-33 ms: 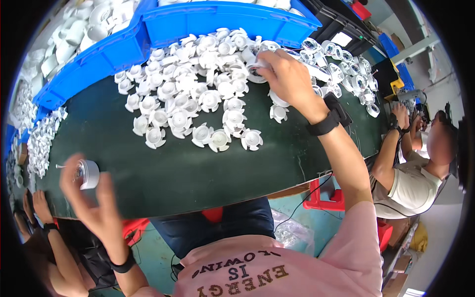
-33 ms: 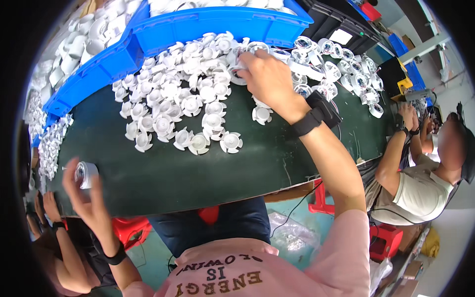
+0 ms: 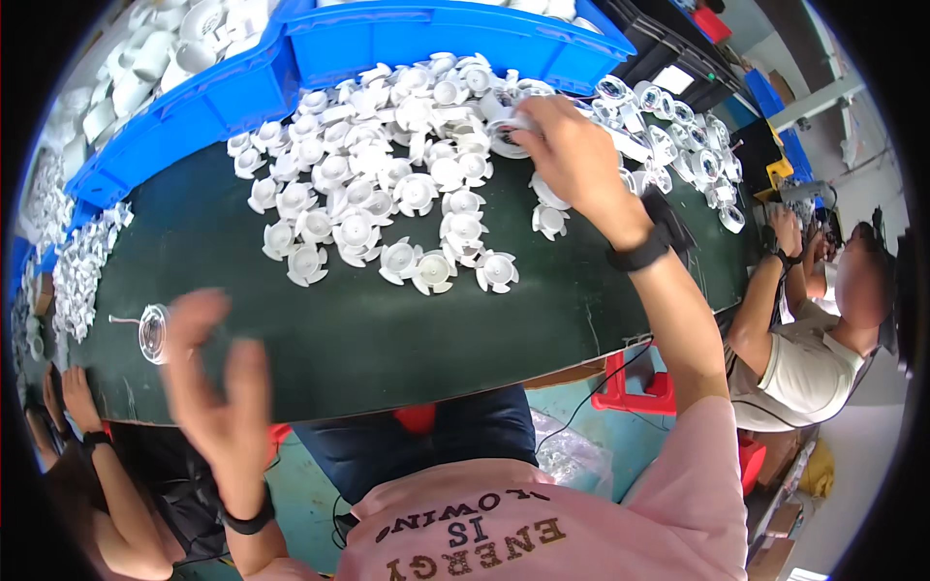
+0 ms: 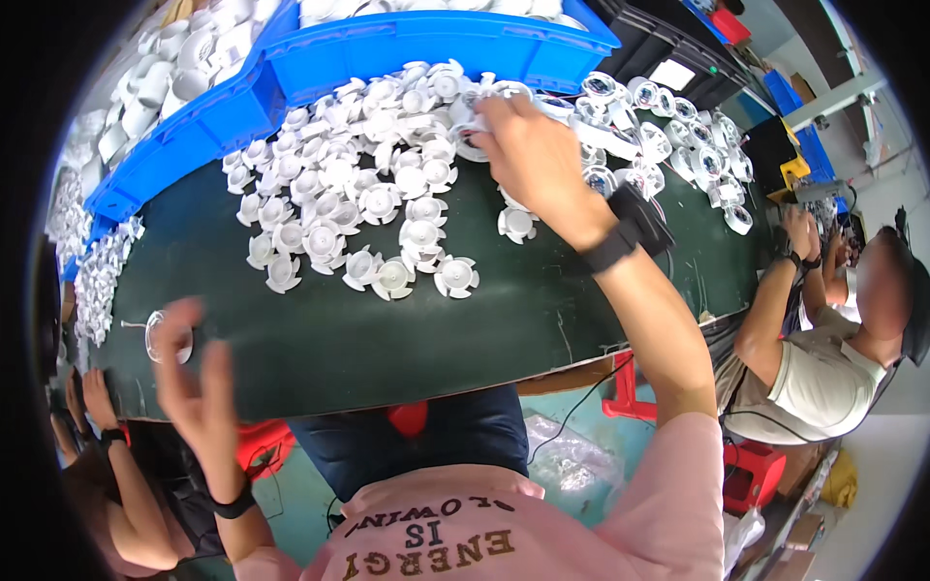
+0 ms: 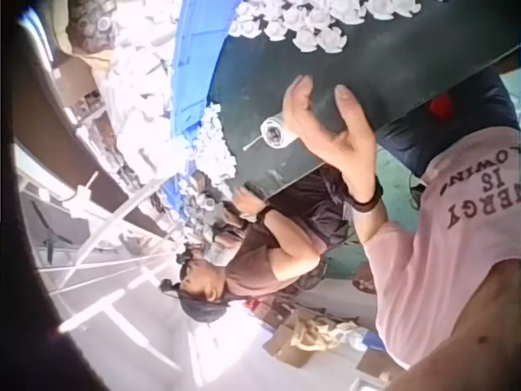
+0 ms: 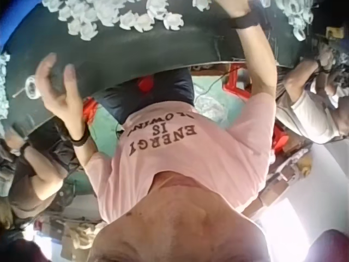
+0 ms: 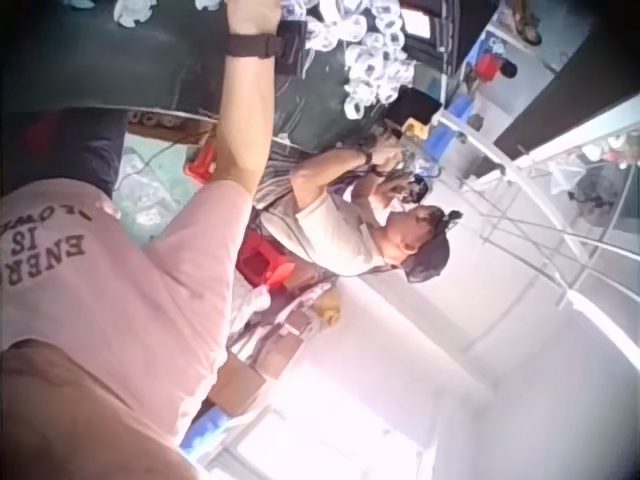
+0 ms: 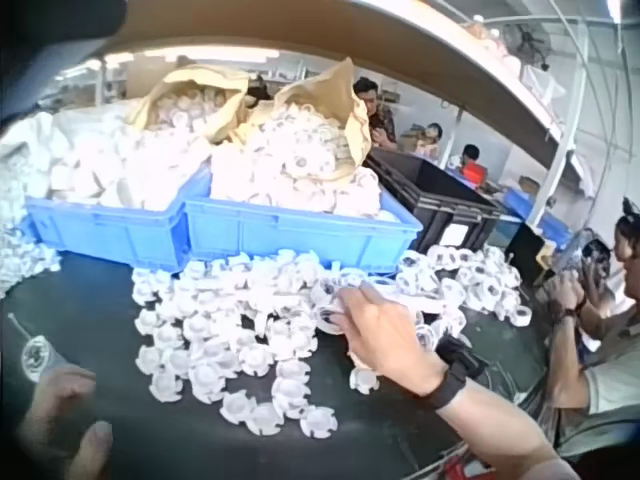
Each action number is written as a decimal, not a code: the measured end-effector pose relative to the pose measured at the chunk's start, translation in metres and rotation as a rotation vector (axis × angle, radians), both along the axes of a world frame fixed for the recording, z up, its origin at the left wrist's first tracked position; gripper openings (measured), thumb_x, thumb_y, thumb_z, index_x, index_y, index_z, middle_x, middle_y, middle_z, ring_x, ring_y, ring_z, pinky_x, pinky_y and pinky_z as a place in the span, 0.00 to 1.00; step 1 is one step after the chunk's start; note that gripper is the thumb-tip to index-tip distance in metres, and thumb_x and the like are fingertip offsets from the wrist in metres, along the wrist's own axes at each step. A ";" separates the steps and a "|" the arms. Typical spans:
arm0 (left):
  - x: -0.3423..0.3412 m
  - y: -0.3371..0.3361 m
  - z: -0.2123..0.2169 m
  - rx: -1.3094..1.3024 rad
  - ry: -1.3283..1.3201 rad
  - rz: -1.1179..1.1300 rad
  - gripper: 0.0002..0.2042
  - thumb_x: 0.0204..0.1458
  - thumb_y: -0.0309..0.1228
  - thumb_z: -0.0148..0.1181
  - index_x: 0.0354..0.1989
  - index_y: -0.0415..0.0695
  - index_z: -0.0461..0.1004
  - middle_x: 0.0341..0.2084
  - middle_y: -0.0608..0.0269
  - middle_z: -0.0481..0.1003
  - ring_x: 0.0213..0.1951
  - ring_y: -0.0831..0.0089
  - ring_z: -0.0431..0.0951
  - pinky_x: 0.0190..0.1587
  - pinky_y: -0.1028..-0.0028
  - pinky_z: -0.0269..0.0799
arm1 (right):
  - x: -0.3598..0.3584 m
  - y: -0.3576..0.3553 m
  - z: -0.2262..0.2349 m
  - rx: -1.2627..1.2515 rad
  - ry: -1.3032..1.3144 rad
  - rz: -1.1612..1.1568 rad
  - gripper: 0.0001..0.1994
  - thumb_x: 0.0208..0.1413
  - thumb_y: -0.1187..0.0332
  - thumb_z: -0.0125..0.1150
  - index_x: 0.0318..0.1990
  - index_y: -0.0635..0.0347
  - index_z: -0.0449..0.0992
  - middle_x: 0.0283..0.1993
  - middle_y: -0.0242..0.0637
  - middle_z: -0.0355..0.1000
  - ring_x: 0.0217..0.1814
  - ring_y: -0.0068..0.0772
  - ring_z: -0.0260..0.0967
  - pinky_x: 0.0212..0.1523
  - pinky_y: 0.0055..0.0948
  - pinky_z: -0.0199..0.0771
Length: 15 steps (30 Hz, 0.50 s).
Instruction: Manually assembling white plastic electronic camera or sensor housings on a factory production line.
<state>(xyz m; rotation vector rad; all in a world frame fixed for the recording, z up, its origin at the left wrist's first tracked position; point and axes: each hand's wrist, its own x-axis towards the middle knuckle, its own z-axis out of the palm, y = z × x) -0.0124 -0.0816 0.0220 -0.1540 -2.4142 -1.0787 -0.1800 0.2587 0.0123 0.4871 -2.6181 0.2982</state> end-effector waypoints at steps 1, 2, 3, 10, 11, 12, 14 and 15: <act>-0.002 0.019 0.005 -0.086 -0.033 -0.205 0.20 0.45 0.25 0.63 0.49 0.38 0.70 0.50 0.54 0.69 0.52 0.60 0.69 0.54 0.63 0.62 | 0.007 -0.001 0.004 -0.010 0.112 0.056 0.12 0.53 0.67 0.62 0.44 0.59 0.74 0.38 0.42 0.73 0.31 0.45 0.72 0.31 0.38 0.72; -0.004 0.034 0.004 -0.168 -0.073 -0.410 0.20 0.43 0.23 0.63 0.48 0.38 0.70 0.49 0.53 0.70 0.51 0.59 0.70 0.55 0.62 0.61 | 0.019 -0.001 0.007 -0.085 0.129 0.084 0.13 0.54 0.69 0.61 0.47 0.59 0.73 0.38 0.42 0.73 0.29 0.40 0.72 0.32 0.33 0.72; -0.003 0.048 0.001 -0.168 -0.097 -0.510 0.22 0.40 0.23 0.64 0.48 0.38 0.70 0.49 0.53 0.70 0.51 0.56 0.69 0.55 0.61 0.62 | 0.035 -0.002 0.017 -0.218 -0.018 0.124 0.13 0.58 0.71 0.57 0.51 0.59 0.72 0.36 0.38 0.72 0.25 0.28 0.69 0.27 0.26 0.70; -0.051 0.114 -0.033 -0.409 0.110 -0.616 0.21 0.39 0.25 0.64 0.46 0.37 0.71 0.52 0.52 0.66 0.54 0.54 0.65 0.53 0.60 0.62 | 0.135 0.036 0.009 -0.493 -0.662 -0.088 0.14 0.65 0.72 0.46 0.54 0.57 0.73 0.38 0.28 0.66 0.21 0.12 0.60 0.19 0.13 0.61; -0.064 0.118 -0.041 -0.405 0.115 -0.600 0.20 0.40 0.24 0.62 0.46 0.37 0.72 0.50 0.52 0.66 0.53 0.55 0.66 0.51 0.61 0.62 | 0.139 0.038 -0.001 -0.527 -0.542 -0.073 0.13 0.65 0.72 0.45 0.52 0.57 0.74 0.37 0.28 0.65 0.21 0.12 0.59 0.20 0.13 0.59; -0.075 0.120 -0.047 -0.402 0.120 -0.585 0.19 0.41 0.23 0.61 0.45 0.38 0.72 0.49 0.52 0.67 0.53 0.56 0.66 0.50 0.61 0.62 | 0.144 0.036 -0.007 -0.433 -0.434 -0.072 0.14 0.65 0.74 0.43 0.53 0.58 0.74 0.41 0.31 0.65 0.23 0.13 0.59 0.21 0.14 0.59; -0.085 0.125 -0.052 -0.396 0.190 -0.560 0.16 0.41 0.21 0.60 0.42 0.39 0.73 0.46 0.55 0.68 0.51 0.57 0.66 0.48 0.61 0.62 | 0.151 0.027 -0.017 -0.273 -0.271 -0.061 0.16 0.63 0.78 0.40 0.54 0.60 0.73 0.45 0.37 0.64 0.29 0.21 0.64 0.26 0.21 0.65; -0.087 0.126 -0.052 -0.406 0.174 -0.572 0.15 0.42 0.21 0.60 0.41 0.39 0.74 0.46 0.57 0.68 0.51 0.58 0.67 0.48 0.62 0.62 | 0.156 0.013 -0.013 -0.228 -0.223 -0.069 0.18 0.60 0.80 0.41 0.55 0.61 0.72 0.51 0.45 0.62 0.38 0.34 0.67 0.35 0.29 0.70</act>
